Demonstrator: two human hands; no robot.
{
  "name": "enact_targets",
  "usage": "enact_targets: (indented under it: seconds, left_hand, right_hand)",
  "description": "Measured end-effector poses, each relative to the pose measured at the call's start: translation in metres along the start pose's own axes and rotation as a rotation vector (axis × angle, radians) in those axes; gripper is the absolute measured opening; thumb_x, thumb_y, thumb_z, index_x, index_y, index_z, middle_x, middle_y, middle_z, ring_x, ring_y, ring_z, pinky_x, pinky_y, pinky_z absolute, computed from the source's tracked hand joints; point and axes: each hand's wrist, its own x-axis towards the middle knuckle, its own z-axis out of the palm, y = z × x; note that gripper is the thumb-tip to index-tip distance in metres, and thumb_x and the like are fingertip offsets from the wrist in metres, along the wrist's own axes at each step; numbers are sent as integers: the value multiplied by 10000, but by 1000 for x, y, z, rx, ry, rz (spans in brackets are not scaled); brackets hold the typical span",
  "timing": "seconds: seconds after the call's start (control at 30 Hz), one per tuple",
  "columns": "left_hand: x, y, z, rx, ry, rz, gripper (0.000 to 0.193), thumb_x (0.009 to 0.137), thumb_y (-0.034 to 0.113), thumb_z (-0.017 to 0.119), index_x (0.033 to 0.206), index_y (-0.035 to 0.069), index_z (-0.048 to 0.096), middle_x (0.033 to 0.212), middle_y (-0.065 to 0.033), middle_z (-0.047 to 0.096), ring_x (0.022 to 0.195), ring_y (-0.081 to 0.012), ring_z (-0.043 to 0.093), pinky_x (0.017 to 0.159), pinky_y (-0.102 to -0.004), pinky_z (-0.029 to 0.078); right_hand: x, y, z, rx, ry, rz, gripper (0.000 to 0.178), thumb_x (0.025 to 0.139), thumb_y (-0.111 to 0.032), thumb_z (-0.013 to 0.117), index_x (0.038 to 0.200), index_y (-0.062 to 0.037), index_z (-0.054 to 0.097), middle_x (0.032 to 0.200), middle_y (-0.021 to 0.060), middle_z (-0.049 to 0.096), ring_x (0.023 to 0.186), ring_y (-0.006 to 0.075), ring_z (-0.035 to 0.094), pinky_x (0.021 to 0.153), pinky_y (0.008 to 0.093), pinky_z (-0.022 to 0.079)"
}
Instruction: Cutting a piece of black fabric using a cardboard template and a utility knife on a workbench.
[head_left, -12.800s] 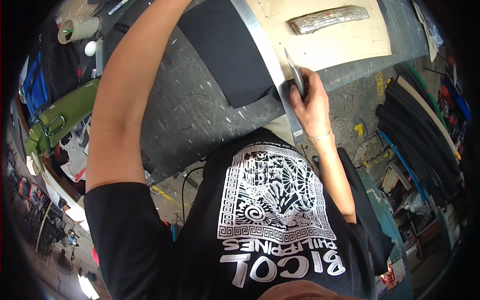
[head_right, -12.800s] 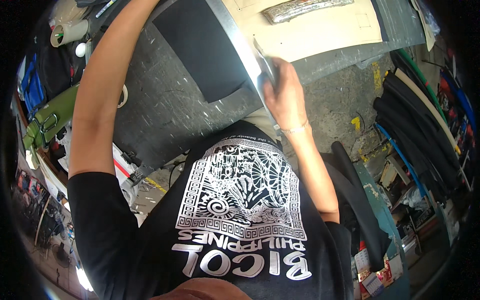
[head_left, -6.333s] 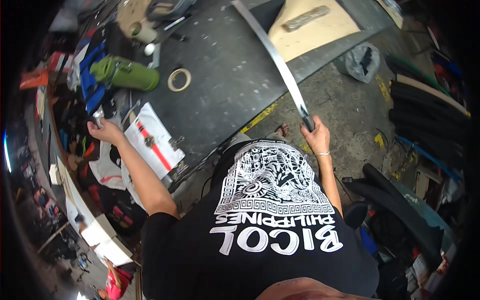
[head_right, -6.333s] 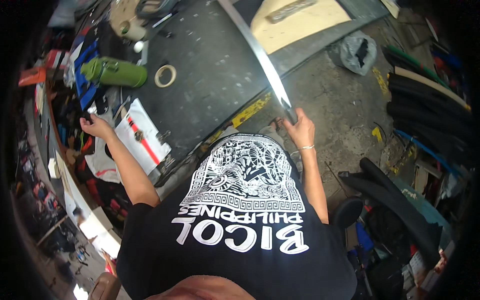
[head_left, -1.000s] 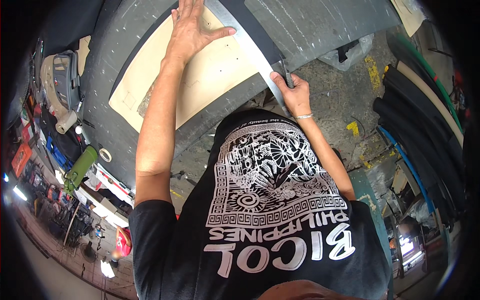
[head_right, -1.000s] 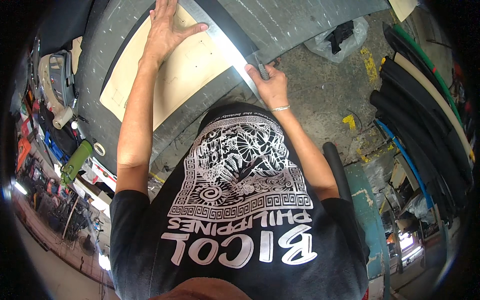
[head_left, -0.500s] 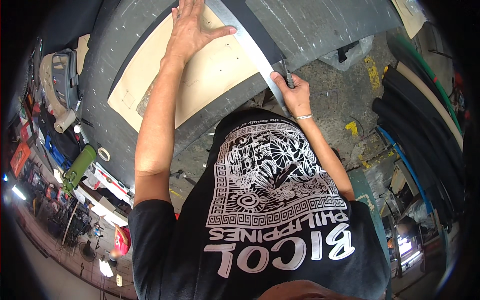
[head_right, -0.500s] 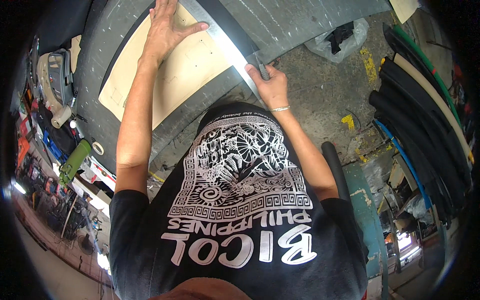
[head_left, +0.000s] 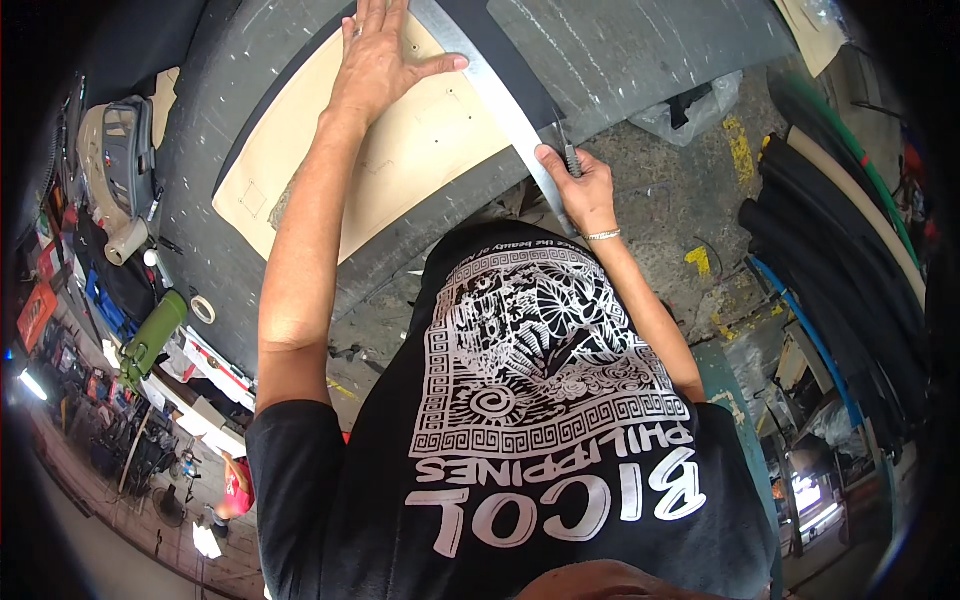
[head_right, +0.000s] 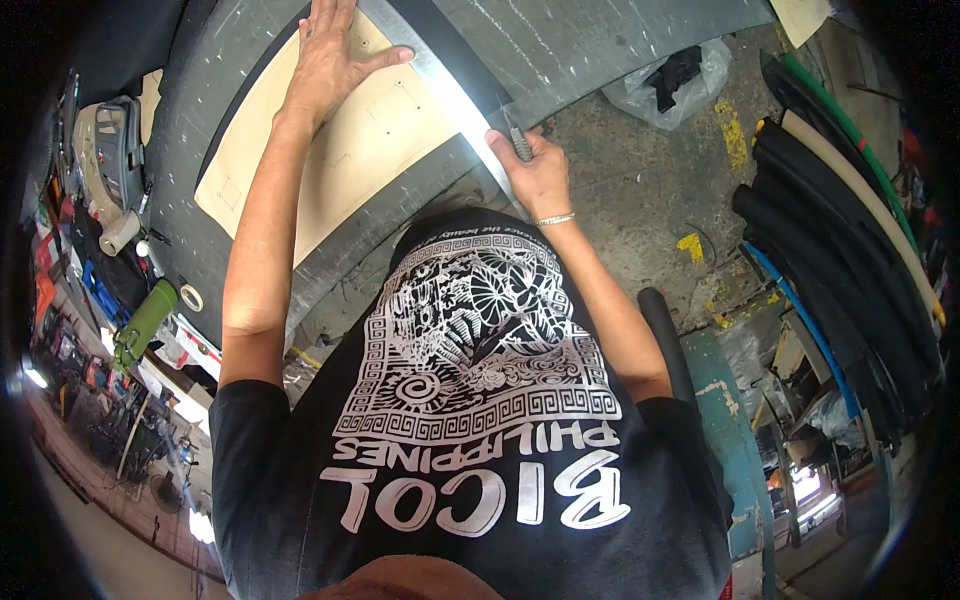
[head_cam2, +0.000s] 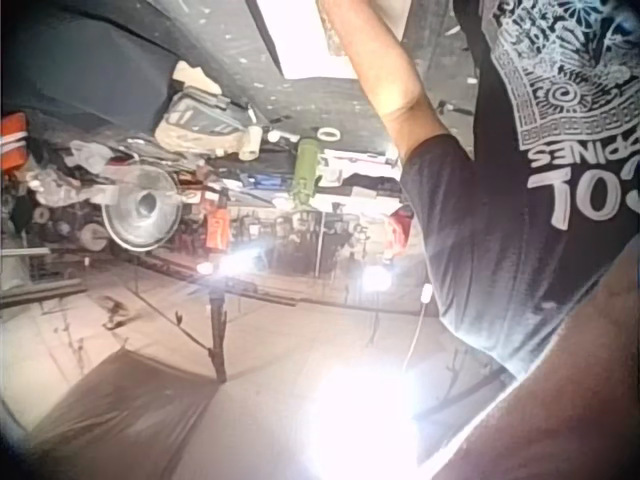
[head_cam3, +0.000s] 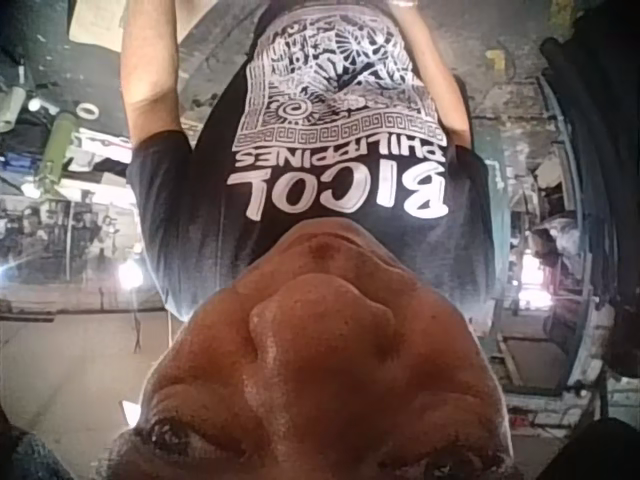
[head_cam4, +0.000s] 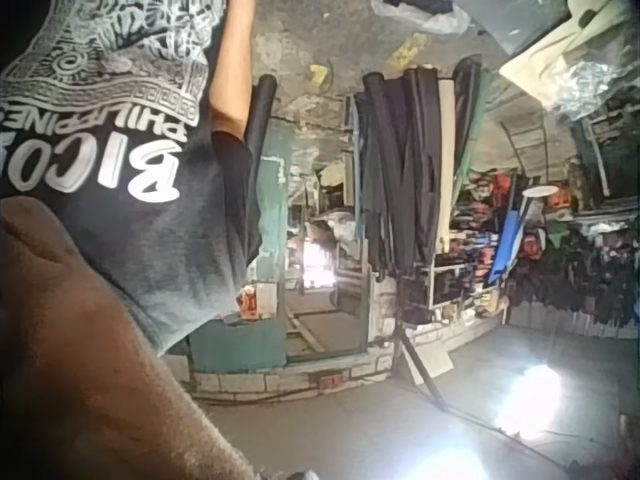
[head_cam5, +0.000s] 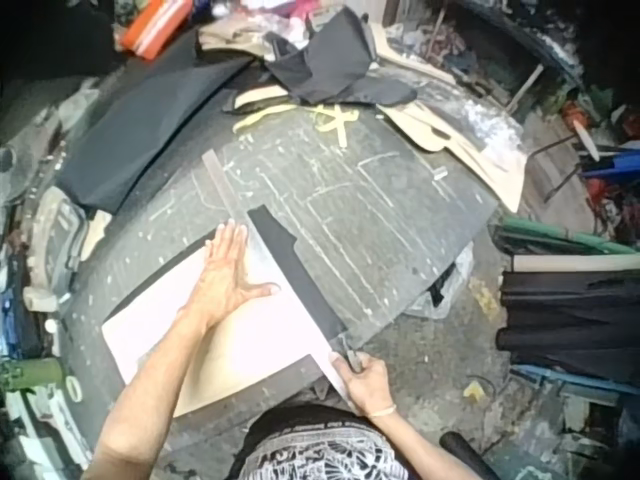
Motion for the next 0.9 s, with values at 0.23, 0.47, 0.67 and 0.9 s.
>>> enact_targets:
  seconds: [0.23,0.47,0.67,0.9]
  left_hand:
    - [-12,-17,35,128,105,35,1233,681,681,810,1548,-38,310,1639,-263,225,1546,-396,167,1252,-529,166]
    - [-28,34,9,176,-29,-23,1394,594,728,831,1549,-104,248,1641,-282,211,1539,-403,196,1218,-547,244]
    - [-25,42,7,268,-167,-95,1558,474,769,856,1555,-131,185,1646,-315,151,1538,-471,131,1175,-655,220]
    - [-29,43,4,251,-189,-70,1549,469,780,851,1581,-70,189,1657,-292,124,1537,-482,91,1129,-728,218]
  right_hand:
    - [-2,-24,-23,-354,-37,-121,502,828,-501,788,949,-20,710,768,206,697,722,358,687,704,432,527]
    - [9,-60,-29,-399,-89,-594,557,955,-76,586,1468,26,396,1347,315,550,1223,462,577,1034,441,475]
    - [54,-135,41,-487,-55,-923,591,961,-85,533,1526,-116,361,1151,263,641,964,474,662,842,548,541]
    - [132,-138,94,-614,-111,-630,560,988,-177,508,1529,-135,367,1223,319,599,1081,524,616,933,581,500]
